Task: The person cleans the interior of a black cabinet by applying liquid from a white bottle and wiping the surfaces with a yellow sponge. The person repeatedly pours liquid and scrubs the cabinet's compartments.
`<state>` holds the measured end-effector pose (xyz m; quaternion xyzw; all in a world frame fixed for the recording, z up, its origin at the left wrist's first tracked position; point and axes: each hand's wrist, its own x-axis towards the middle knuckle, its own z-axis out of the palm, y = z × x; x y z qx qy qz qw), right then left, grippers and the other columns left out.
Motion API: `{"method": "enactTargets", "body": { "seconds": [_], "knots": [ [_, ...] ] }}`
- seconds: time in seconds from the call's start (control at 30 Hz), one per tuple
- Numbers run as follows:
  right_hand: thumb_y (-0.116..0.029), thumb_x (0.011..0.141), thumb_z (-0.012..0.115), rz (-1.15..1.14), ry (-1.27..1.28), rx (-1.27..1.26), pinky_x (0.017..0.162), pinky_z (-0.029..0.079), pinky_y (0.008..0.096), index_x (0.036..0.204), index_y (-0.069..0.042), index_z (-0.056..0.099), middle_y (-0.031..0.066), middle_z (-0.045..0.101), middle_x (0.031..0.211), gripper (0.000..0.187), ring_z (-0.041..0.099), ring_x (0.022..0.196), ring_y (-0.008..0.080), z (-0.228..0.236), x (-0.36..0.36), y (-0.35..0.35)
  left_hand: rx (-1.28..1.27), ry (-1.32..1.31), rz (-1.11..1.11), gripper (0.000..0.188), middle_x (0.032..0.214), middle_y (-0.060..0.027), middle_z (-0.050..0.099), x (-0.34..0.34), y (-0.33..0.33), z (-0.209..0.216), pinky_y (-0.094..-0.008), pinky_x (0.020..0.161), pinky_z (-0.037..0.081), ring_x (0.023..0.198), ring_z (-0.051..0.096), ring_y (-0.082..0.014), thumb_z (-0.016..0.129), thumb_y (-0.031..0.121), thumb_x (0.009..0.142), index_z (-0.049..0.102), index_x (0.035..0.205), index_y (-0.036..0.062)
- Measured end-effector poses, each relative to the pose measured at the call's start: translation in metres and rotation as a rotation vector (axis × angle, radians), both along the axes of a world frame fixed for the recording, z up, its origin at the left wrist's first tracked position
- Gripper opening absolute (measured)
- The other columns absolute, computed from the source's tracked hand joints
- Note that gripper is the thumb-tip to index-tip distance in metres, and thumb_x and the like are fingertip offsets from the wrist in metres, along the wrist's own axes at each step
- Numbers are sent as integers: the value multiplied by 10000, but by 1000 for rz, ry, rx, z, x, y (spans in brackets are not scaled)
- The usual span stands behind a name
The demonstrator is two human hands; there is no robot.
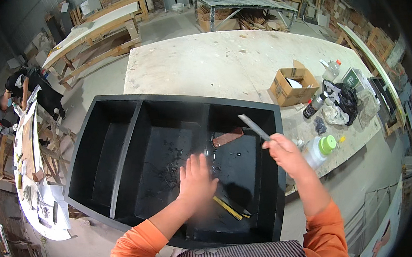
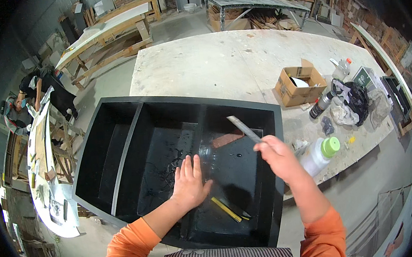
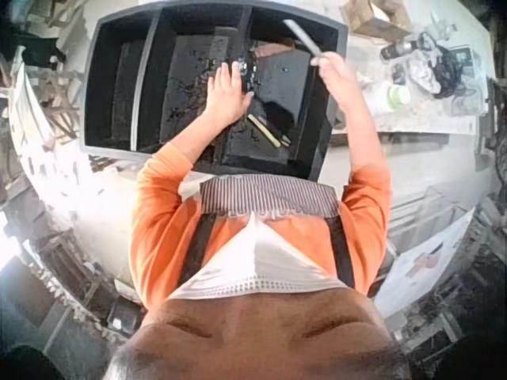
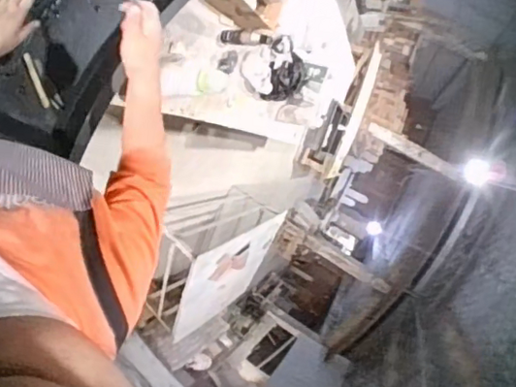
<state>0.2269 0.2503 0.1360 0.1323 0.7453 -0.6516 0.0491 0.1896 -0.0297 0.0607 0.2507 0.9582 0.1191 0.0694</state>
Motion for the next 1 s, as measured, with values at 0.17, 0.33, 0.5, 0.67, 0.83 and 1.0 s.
{"method": "enactTargets", "body": {
  "seconds": [0.17, 0.33, 0.5, 0.67, 0.83, 1.0],
  "knots": [
    [-318, 989, 579, 24, 55, 340, 623, 423, 302, 794, -18, 613, 14, 543, 711, 359, 489, 665, 120, -24, -68, -28, 246, -231, -58, 792, 1445, -296, 422, -32, -17, 10, -485, 1109, 377, 1331, 457, -421, 659, 374, 905, 298, 1478, -38],
    [-324, 969, 624, -21, -28, 633, 566, 416, 309, 785, -3, 621, 37, 538, 646, 370, 471, 574, 126, -38, -110, -25, 578, -117, 115, 381, 1162, -206, 626, -109, -15, 14, -405, 935, 511, 1072, 628, -343, 686, 195, 900, 601, 1208, -13],
    [-273, 985, 596, 65, 13, 459, 627, 500, 323, 1078, -30, 660, 76, 636, 721, 267, 615, 631, 163, -50, -116, -24, 662, 76, 33, 326, 1132, -200, 625, -144, 11, 18, -412, 896, 517, 1019, 634, -342, 672, 102, 872, 606, 1172, -6],
    [-119, 964, 537, 215, 164, 831, 716, 542, 433, 1265, -67, 568, 160, 691, 863, 307, 679, 770, 335, -57, -120, -26, 503, 266, -332, 599, 1348, -266, 494, -118, 29, 17, -492, 1038, 414, 1240, 504, -421, 694, 88, 794, 470, 1332, -54],
    [-99, 930, 575, 299, 428, 974, 751, 535, 441, 1259, -120, 610, 133, 669, 938, 332, 651, 867, 339, -58, -131, -29, 364, 233, -294, 728, 1458, -299, 396, -113, 39, 10, -506, 1124, 342, 1371, 397, -440, 714, 182, 813, 396, 1414, -76],
    [-83, 908, 598, 333, 463, 966, 710, 532, 411, 1206, -184, 684, 98, 631, 836, 326, 637, 799, 313, -59, -145, -28, 250, 173, -297, 745, 1466, -312, 386, -120, 44, 5, -520, 1160, 299, 1397, 374, -431, 702, 266, 846, 387, 1410, -105]
  ]
}}
